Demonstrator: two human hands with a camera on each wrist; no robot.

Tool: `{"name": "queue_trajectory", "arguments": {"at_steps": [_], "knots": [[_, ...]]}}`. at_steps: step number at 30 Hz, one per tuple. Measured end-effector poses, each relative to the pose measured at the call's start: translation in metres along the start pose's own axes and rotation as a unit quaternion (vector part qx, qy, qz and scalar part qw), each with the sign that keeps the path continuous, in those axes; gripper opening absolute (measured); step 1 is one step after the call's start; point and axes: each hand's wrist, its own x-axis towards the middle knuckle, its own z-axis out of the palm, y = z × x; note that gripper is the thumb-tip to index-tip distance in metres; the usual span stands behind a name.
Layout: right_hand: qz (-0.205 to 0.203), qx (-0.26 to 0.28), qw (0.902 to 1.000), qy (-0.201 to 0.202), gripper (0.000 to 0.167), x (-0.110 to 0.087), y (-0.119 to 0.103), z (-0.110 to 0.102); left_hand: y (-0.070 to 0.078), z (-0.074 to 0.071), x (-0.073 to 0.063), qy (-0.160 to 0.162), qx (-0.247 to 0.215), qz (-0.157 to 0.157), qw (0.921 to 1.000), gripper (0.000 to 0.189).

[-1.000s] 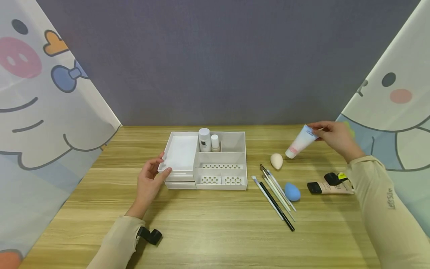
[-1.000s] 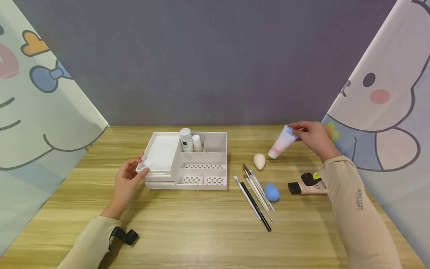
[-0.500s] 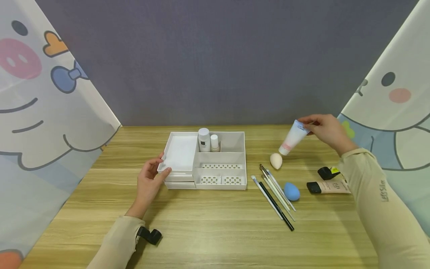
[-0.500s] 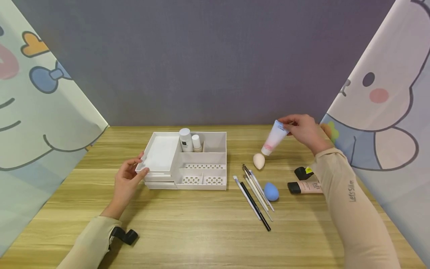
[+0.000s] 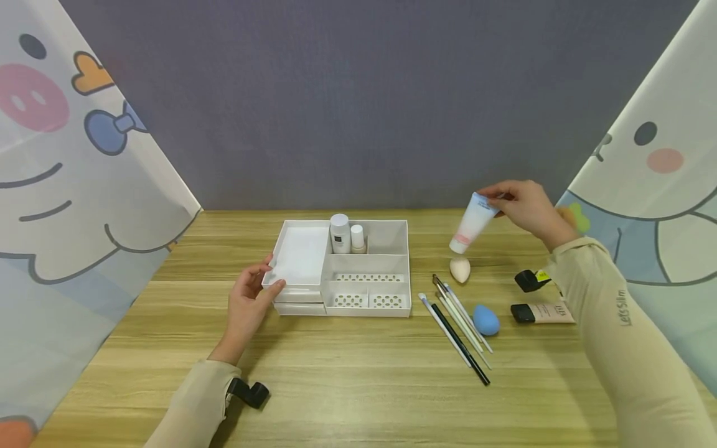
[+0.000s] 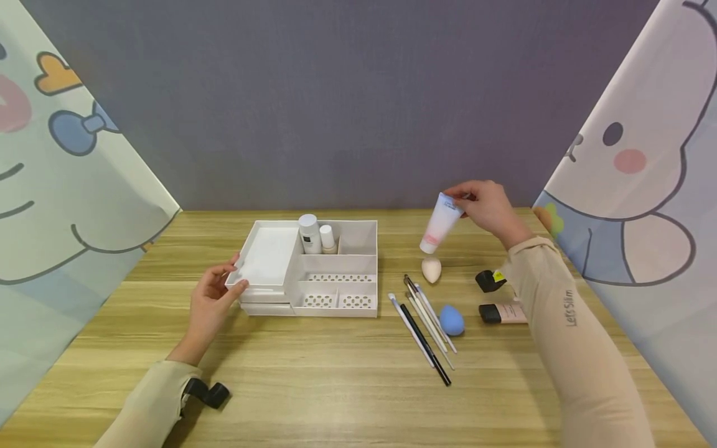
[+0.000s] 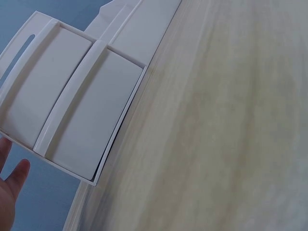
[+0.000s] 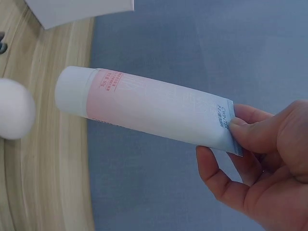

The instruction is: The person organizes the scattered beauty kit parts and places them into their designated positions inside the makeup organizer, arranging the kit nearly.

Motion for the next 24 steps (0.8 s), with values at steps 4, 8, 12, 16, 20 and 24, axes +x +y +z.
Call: {"name": "queue_trajectory", "arguments": {"at_steps": [4, 8, 12, 16, 20, 24], "knots": [[-0.005, -0.004, 1.0, -0.005, 0.028, 0.004, -0.01, 0.002, 0.0, 0.0, 0.0, 0.0, -0.001, 0.001, 1.0, 0.03], [-0.008, -0.006, 0.9999, -0.012, 0.028, 0.008, -0.02, 0.004, 0.0, 0.0, 0.001, -0.001, 0.0, 0.003, 1.0, 0.03], [-0.022, -0.006, 0.9997, -0.011, 0.027, 0.012, -0.029, 0.006, 0.0, 0.0, 0.0, -0.001, 0.001, 0.004, 1.0, 0.03], [-0.034, -0.005, 0.9994, -0.007, 0.026, 0.013, -0.037, 0.008, 0.0, 0.0, 0.0, 0.0, -0.003, 0.002, 1.0, 0.03], [-0.041, -0.002, 0.9991, -0.006, 0.026, 0.015, -0.044, 0.01, -0.001, 0.0, -0.001, 0.001, -0.005, 0.0, 1.0, 0.03], [-0.044, -0.001, 0.999, -0.005, 0.025, 0.018, -0.05, 0.011, 0.0, 0.0, 0.0, 0.002, 0.0, 0.001, 1.0, 0.03]]}}
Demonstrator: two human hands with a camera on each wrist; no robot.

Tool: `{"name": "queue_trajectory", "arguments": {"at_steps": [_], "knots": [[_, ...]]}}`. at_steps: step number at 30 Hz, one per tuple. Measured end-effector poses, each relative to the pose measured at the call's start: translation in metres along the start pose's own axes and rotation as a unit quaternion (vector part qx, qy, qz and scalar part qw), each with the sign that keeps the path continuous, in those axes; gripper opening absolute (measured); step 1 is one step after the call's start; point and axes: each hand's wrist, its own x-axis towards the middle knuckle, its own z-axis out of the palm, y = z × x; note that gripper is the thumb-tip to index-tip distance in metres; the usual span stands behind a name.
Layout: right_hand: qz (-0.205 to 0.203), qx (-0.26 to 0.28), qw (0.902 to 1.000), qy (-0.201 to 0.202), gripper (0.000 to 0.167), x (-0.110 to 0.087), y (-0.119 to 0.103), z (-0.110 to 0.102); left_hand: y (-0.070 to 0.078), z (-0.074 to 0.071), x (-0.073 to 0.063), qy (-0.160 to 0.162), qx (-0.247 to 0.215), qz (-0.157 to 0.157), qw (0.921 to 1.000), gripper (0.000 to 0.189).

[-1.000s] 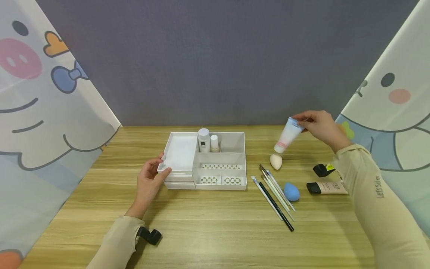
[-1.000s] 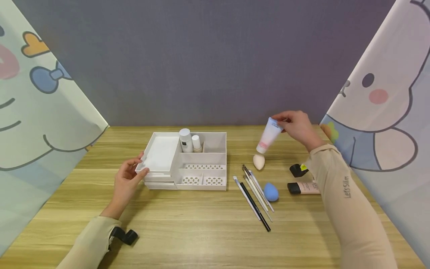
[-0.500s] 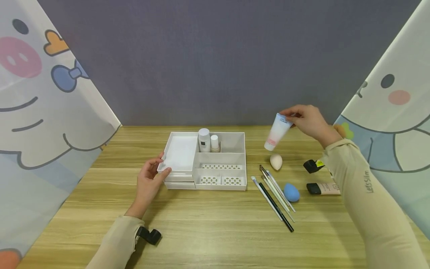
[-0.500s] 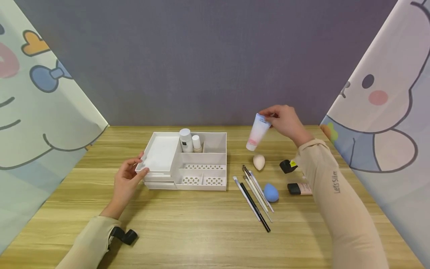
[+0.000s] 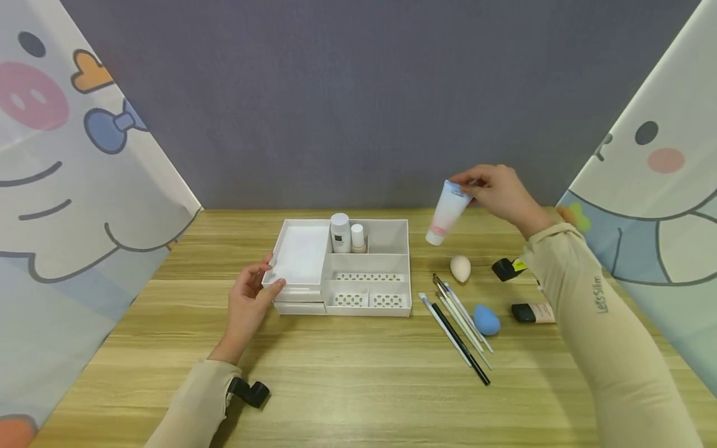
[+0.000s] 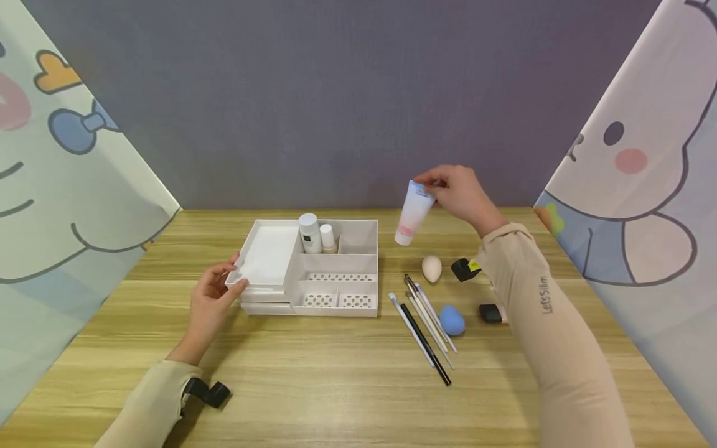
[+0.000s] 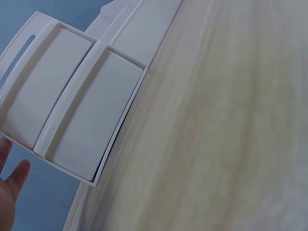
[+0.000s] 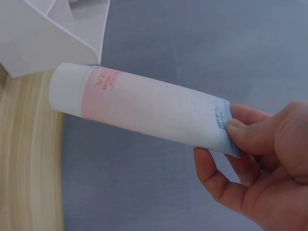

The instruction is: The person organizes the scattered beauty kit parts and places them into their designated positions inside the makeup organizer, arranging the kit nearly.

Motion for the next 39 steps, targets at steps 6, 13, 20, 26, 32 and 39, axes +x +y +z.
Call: {"name": "queue_trajectory", "arguments": {"at_steps": [6, 13, 20, 26, 32, 39], "knots": [[-0.004, 0.007, 1.0, -0.005, 0.026, 0.006, -0.01, 0.003, 0.001, 0.0, 0.0, 0.002, 0.002, -0.006, 1.0, 0.03], [-0.028, 0.016, 0.9995, 0.002, 0.024, 0.017, -0.022, 0.013, 0.001, -0.001, -0.001, 0.01, -0.007, -0.009, 0.9999, 0.03], [-0.018, 0.04, 0.999, 0.0, 0.024, 0.03, -0.032, 0.024, 0.001, -0.002, 0.0, 0.01, -0.012, -0.003, 0.9999, 0.031], [-0.015, 0.075, 0.997, 0.013, 0.024, 0.035, -0.033, 0.026, 0.0, -0.001, -0.001, 0.0, -0.019, -0.006, 0.9998, 0.031], [-0.026, 0.088, 0.9958, 0.006, 0.024, 0.041, -0.037, 0.034, 0.001, 0.0, -0.001, 0.002, -0.019, -0.009, 0.9998, 0.031], [-0.026, 0.077, 0.9966, 0.005, 0.025, 0.047, -0.038, 0.05, 0.001, 0.001, -0.001, -0.001, -0.024, 0.003, 0.9997, 0.03]]}}
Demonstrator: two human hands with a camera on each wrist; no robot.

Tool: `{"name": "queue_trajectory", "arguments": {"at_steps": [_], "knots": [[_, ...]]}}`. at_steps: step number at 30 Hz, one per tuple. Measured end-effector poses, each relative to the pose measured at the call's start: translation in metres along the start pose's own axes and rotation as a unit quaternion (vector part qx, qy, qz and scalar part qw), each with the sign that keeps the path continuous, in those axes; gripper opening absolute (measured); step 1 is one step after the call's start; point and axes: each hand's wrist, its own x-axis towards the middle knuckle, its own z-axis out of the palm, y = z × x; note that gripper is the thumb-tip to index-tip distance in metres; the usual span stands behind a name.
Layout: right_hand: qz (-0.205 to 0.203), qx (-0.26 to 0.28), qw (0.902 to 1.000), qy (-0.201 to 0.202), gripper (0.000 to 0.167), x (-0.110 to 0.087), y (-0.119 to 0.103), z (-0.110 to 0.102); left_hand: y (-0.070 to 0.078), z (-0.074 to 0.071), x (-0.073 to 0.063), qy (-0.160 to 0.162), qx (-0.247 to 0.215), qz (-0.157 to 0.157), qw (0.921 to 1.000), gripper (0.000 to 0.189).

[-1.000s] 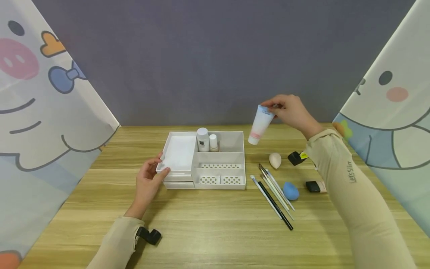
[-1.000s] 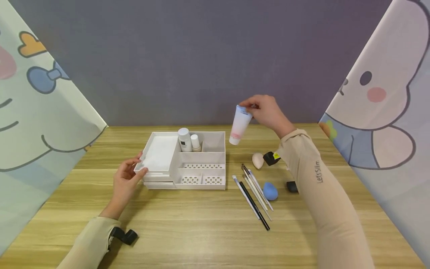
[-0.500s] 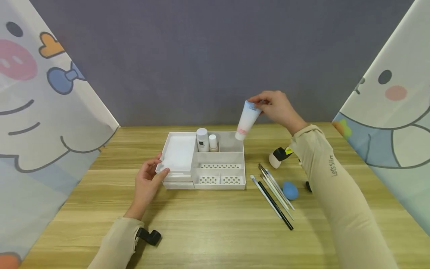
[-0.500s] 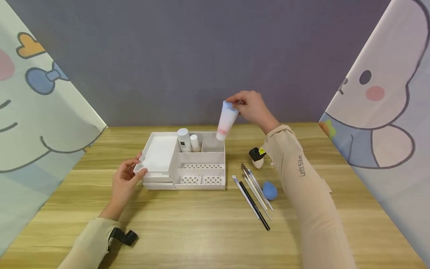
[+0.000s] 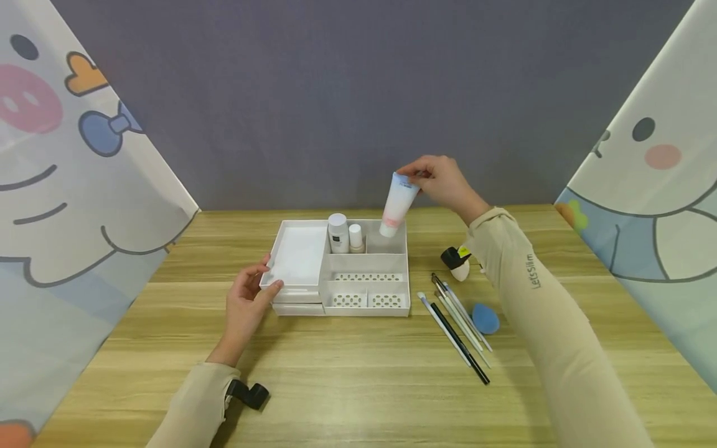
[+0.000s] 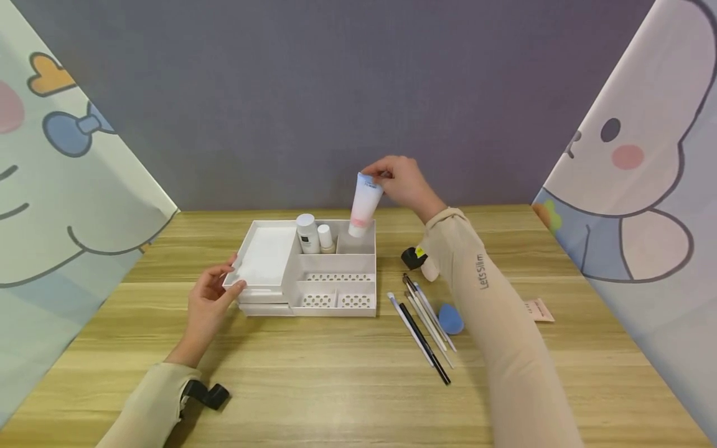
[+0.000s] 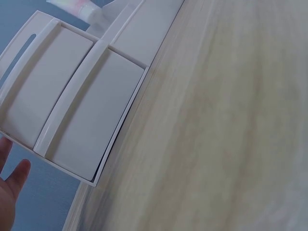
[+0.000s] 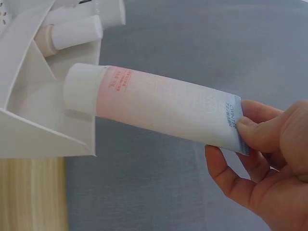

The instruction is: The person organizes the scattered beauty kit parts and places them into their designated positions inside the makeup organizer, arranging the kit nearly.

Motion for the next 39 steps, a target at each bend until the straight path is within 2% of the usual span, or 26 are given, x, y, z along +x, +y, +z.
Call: {"name": "queue_trajectory", "arguments": {"at_steps": [10, 26, 39], "knots": [[-0.001, -0.027, 0.9995, -0.018, 0.024, 0.007, 0.007, 0.023, 0.0, -0.001, 0.0, 0.001, 0.011, -0.007, 0.9999, 0.03], [-0.068, -0.046, 0.9955, -0.048, 0.021, 0.002, 0.019, 0.057, 0.0, 0.001, 0.001, 0.007, 0.022, -0.016, 0.9996, 0.03], [-0.09, -0.038, 0.992, -0.08, 0.024, -0.006, 0.028, 0.077, 0.002, 0.002, 0.001, 0.0, 0.022, -0.02, 0.9996, 0.029]]}}
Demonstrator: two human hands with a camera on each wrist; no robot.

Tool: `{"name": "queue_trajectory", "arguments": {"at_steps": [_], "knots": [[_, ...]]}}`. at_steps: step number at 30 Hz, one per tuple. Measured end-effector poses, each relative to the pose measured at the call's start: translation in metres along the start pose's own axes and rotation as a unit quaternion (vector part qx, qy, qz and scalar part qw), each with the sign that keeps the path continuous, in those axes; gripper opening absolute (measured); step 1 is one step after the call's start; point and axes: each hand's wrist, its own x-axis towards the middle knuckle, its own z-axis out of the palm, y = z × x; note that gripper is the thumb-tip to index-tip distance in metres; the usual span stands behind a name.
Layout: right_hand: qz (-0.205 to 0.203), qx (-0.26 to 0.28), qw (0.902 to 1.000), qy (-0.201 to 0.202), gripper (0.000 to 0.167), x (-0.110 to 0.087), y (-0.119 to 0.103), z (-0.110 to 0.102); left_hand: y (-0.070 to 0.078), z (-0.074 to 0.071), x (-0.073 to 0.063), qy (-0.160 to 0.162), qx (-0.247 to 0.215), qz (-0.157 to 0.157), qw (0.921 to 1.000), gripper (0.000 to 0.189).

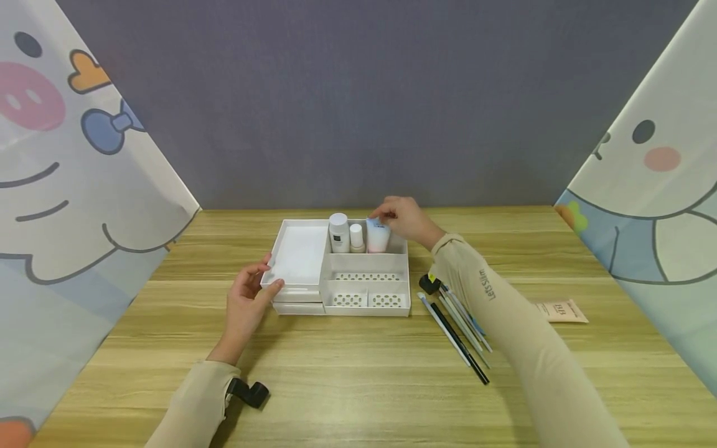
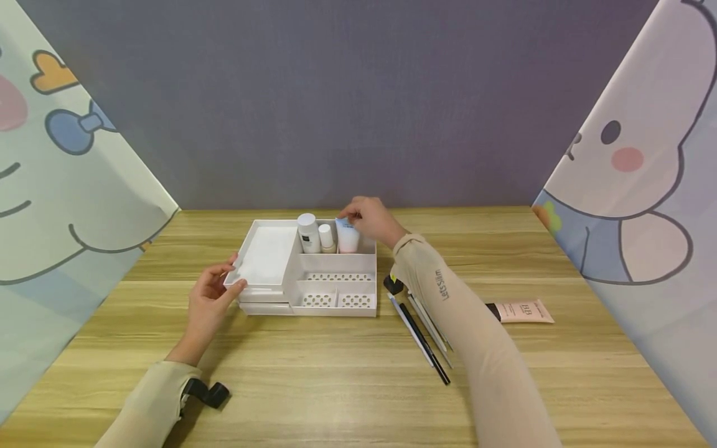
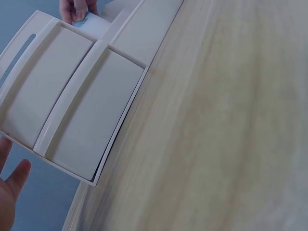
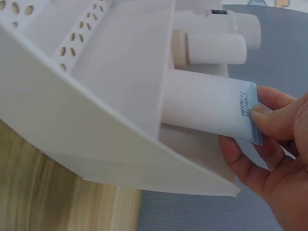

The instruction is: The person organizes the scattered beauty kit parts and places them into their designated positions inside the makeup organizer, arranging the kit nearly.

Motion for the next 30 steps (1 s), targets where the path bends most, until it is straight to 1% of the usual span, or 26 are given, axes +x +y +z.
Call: {"name": "queue_trajectory", "arguments": {"at_steps": [3, 7, 14, 20, 25, 30], "knots": [[-0.005, 0.004, 1.0, -0.004, 0.024, -0.0008, 0.0018, 0.0029, 0.0001, 0.0003, -0.0005, -0.002, -0.002, -0.001, 1.0, 0.029], [-0.007, 0.008, 0.9999, 0.001, 0.023, -0.0008, 0.0025, 0.0042, -0.0001, 0.0004, -0.0008, -0.003, -0.004, -0.003, 1.0, 0.029], [0.011, 0.021, 0.9997, -0.01, 0.022, -0.0018, 0.0019, 0.0024, 0.0013, -0.0001, -0.0003, -0.001, -0.003, -0.004, 1.0, 0.029], [0.029, 0.03, 0.999, -0.019, 0.019, -0.0045, 0.0004, -0.0002, -0.0004, -0.0004, -0.0001, 0.0, -0.007, -0.004, 1.0, 0.029], [0.028, 0.042, 0.9987, -0.012, 0.016, -0.0069, 0.002, -0.0009, -0.0016, -0.0006, 0.0004, -0.002, -0.008, 0.0, 1.0, 0.029], [0.047, 0.052, 0.9975, 0.003, 0.017, -0.0091, 0.0026, -0.0025, -0.0018, -0.0007, 0.0004, -0.002, -0.006, 0.002, 1.0, 0.03]]}}
